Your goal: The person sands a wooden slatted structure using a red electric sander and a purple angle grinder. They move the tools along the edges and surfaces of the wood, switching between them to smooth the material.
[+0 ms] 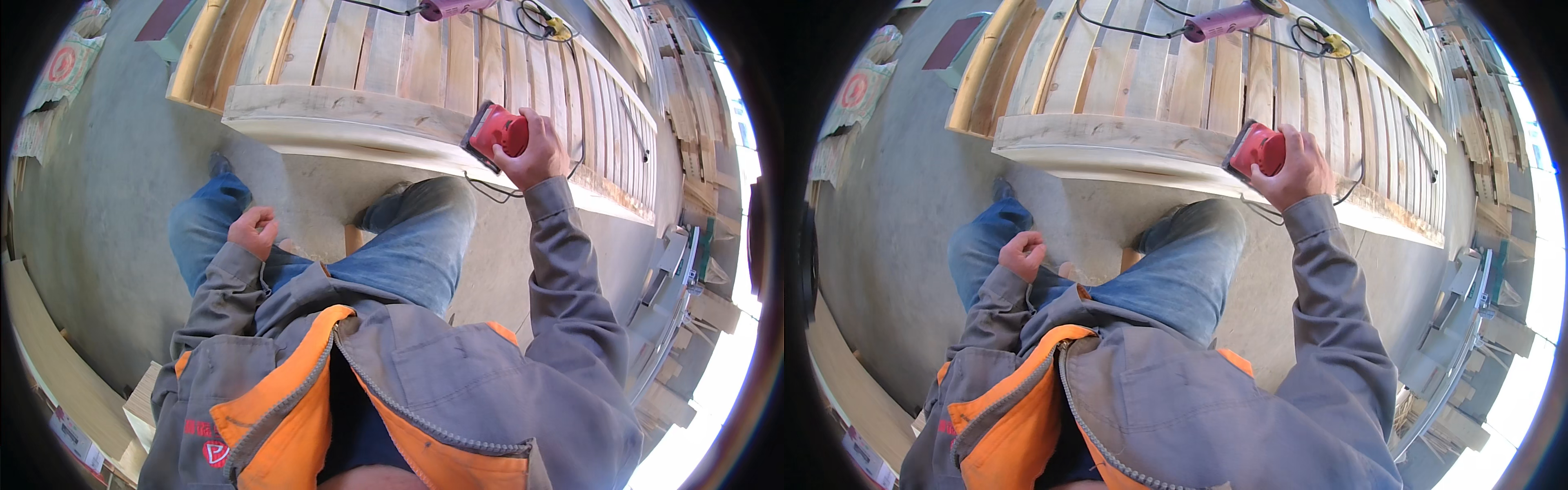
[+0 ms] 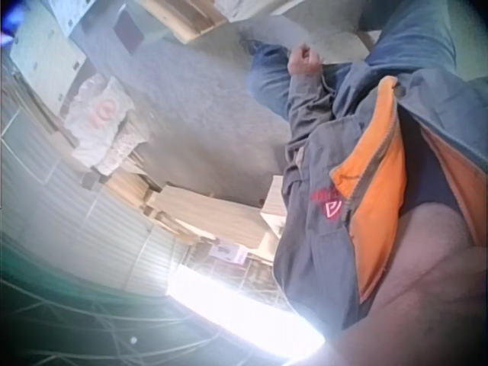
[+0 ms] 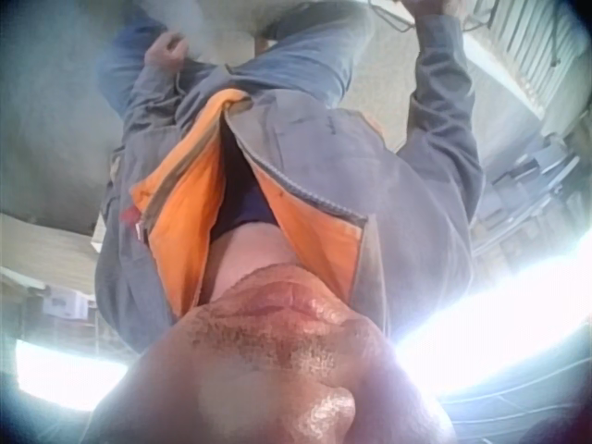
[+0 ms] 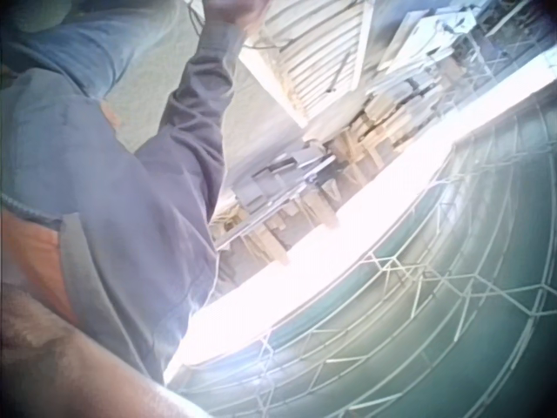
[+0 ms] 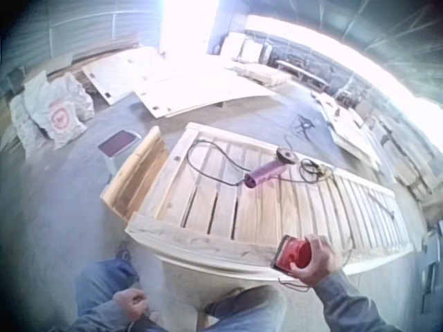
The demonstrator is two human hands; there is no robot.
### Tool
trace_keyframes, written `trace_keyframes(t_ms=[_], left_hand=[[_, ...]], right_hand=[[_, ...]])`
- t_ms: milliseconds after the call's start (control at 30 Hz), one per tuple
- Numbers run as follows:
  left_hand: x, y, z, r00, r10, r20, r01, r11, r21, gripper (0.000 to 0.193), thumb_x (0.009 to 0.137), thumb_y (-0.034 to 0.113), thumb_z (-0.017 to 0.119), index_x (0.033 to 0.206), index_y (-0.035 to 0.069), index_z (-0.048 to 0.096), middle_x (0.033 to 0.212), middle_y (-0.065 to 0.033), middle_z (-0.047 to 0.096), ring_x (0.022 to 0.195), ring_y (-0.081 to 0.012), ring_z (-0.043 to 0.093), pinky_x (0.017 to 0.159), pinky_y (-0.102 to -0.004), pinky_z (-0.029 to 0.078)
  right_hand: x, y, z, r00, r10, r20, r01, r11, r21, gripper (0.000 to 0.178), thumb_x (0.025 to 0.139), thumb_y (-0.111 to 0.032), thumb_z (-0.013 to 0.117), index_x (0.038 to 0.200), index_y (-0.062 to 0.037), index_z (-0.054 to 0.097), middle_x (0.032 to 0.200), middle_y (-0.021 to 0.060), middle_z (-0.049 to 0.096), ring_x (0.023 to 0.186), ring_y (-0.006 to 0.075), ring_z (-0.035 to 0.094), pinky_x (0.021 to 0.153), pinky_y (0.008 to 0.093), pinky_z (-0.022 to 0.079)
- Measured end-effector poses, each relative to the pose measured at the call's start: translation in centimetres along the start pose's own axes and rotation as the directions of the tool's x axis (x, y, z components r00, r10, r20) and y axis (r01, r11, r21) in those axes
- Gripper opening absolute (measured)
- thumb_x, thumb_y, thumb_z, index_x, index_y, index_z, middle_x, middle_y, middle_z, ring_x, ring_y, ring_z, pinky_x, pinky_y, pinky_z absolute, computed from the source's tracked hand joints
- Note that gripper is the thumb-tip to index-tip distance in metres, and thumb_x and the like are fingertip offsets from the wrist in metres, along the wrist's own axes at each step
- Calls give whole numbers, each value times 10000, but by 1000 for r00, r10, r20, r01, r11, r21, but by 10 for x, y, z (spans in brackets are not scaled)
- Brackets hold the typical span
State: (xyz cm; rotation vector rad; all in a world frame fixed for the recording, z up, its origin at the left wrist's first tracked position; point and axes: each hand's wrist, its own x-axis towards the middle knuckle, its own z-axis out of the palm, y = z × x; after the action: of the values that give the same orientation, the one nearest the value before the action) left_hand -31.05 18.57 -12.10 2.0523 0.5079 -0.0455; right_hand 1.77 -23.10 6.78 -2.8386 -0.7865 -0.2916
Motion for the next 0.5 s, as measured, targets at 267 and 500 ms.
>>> trace_keyframes(t_ms=[267,500], left_hand=[[0,-4,0,998,-59,-5,59,997,-46,200,926,86,719,1107,1,732,930,-81,758,831,-140,706,776,-280,572],[-1,3,-4,999,-44,-28,41,996,-80,174,928,80,713,1084,4,729,901,-76,743,814,-133,692,759,-277,561]], right_hand=[[27,-5,3,996,-78,50,78,997,15,707,727,-301,879,1341,-91,600,1154,163,664,997,360,707,846,468,591],[40,-26,7,982,-171,77,167,985,50,714,715,-256,882,1346,-92,589,1159,169,657,1002,374,701,849,476,588]])
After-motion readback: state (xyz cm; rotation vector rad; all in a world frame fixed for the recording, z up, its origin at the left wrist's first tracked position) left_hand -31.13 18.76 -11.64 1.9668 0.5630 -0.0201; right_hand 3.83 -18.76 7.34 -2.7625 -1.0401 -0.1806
